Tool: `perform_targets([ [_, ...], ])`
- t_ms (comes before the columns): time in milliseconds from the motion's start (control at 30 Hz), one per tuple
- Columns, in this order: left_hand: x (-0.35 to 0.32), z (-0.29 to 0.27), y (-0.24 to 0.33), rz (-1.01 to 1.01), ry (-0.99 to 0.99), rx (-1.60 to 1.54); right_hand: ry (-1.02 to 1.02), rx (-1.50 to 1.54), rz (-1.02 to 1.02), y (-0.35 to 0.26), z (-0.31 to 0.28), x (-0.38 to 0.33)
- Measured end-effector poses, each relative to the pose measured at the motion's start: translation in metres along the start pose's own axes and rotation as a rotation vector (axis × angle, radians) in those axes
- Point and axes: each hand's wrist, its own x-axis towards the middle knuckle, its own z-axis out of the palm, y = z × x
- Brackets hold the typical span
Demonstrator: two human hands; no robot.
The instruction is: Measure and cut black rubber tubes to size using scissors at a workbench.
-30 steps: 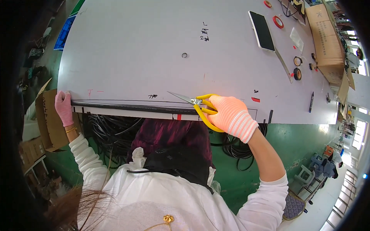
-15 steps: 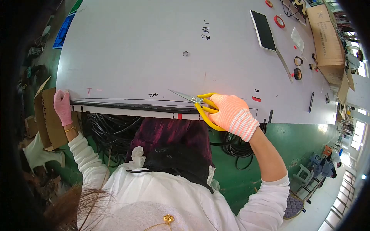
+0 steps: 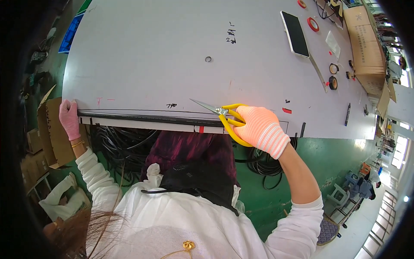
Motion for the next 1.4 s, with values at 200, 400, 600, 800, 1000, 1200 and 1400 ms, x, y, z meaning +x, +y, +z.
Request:
perform_targets([
  [200,-0.001,0.000,0.003,-0.017,0.008,-0.016,-0.028,0.344,0.015,0.000,-0.009,-0.005],
  [400,0.000,0.000,0.005,0.022,0.013,0.038,-0.046,0.654,0.035,-0.008,-0.012,-0.014],
  [600,-0.001,0.000,0.014,-0.010,0.038,-0.029,-0.047,0.854,0.165,-0.010,-0.013,-0.015],
  [800,-0.001,0.001,0.015,-0.021,0.043,-0.009,0.037,0.498,0.073,-0.008,0.000,-0.013],
  [1000,-0.001,0.000,0.006,-0.018,0.011,0.004,0.093,0.269,0.049,-0.007,0.007,-0.007],
  [1200,-0.001,0.000,0.002,-0.028,0.011,-0.031,0.094,0.283,0.093,-0.010,0.006,-0.009],
  [1400,-0.001,0.000,0.000,-0.016,0.005,-0.018,0.078,0.251,0.099,-0.011,0.004,-0.008],
])
